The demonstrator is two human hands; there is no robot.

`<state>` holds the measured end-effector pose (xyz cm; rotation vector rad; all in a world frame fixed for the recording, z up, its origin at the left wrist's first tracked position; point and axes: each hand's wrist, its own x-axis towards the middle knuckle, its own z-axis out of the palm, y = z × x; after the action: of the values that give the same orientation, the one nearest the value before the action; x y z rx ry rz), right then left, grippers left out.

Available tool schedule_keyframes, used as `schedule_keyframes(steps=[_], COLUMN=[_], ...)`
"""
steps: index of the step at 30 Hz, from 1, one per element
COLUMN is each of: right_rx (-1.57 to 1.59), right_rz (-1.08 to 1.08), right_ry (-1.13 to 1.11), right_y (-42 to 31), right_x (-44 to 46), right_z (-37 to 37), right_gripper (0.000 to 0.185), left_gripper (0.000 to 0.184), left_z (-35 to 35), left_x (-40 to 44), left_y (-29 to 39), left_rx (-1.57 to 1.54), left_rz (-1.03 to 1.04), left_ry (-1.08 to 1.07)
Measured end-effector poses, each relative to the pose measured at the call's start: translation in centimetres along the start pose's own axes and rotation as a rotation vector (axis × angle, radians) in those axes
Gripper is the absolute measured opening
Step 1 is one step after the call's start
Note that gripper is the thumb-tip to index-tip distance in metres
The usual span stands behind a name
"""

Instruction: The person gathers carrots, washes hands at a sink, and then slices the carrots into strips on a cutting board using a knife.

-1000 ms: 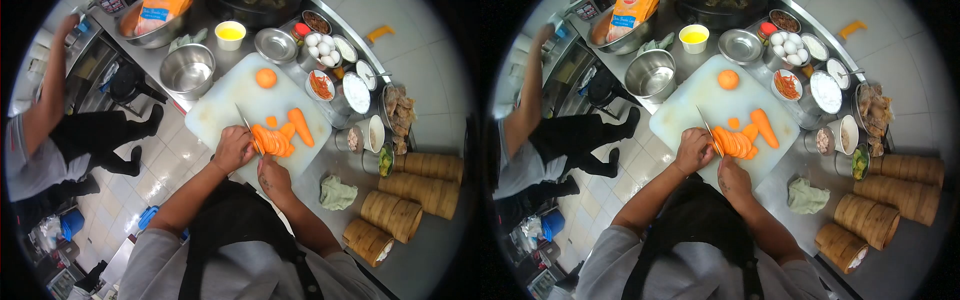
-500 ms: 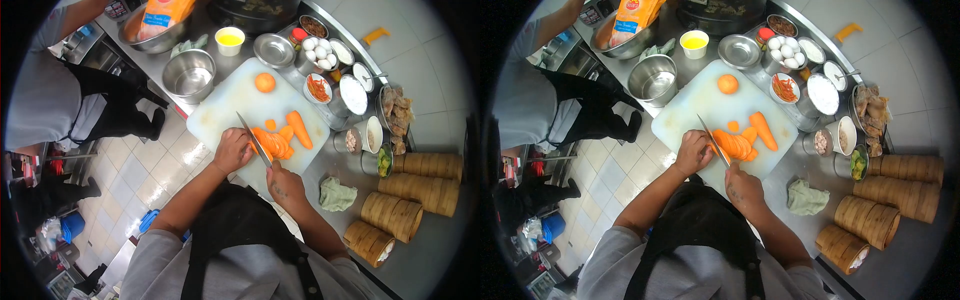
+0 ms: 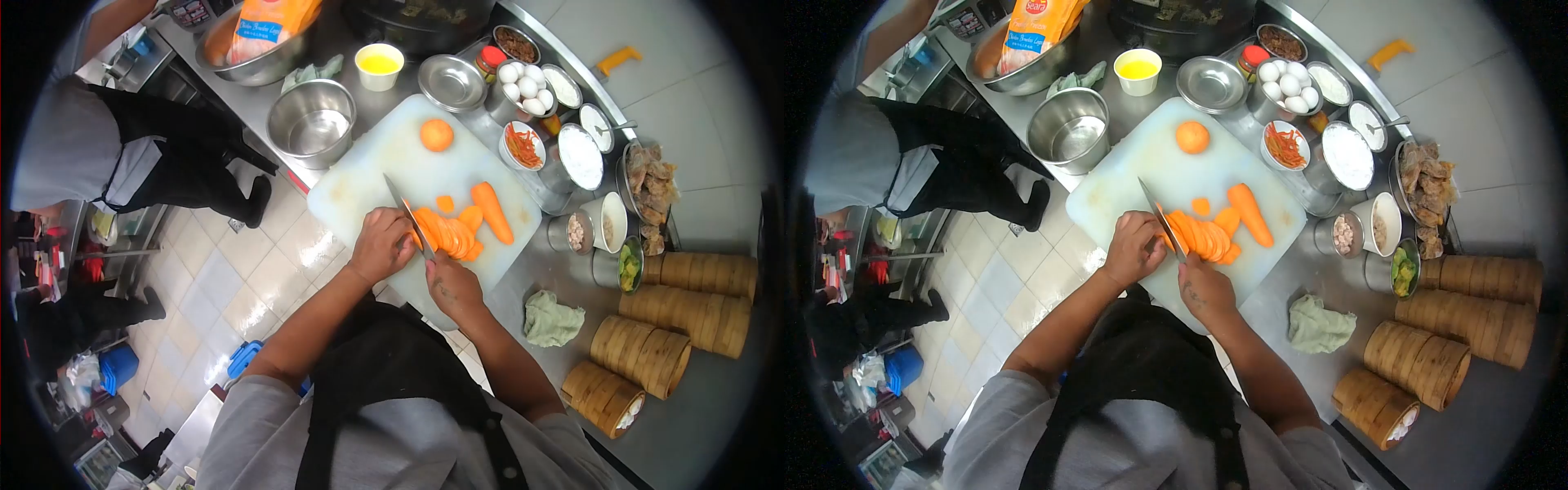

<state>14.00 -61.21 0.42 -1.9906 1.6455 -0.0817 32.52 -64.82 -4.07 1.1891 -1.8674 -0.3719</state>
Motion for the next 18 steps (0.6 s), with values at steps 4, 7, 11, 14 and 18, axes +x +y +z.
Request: schedule_keyframes(steps=[4,7,11,14,18], right_rx=[0.035,0.037,-0.083,-0.148,-0.159], right_rz=[0.037,0.043,0.006,-0.031,-0.049], right_ry=[-0.056,-0.014,-0.022,-0.049,-0.096], right_y=[0.3,-0.7,-1.9,-2.6,-3.2], right_x=[-0.3,-1.3,-2.4,-3.3,-4.3], right_z=[-1.6,-3.0,-4.5,-5.4,-6.8], right_gripper=[0.025,0.025,0.025,0.023,0.021], left_gripper=[0.028,0.026,0.026,0.027,0.028], left_z=[-0.4,-0.5,-0.5,-0.4,-0.4], left_x=[0.1,0.1,0.2,0.1,0.1], left_y=[-0.2,-0.2,0.0,-0.2,-0.3], left_rx=[0.068,0.064,0.108,0.104,0.085], left_rz=[0.004,-0.007,0.011,0.013,0.01], left_ry=[0.012,-0.013,-0.005,-0.009,-0.005])
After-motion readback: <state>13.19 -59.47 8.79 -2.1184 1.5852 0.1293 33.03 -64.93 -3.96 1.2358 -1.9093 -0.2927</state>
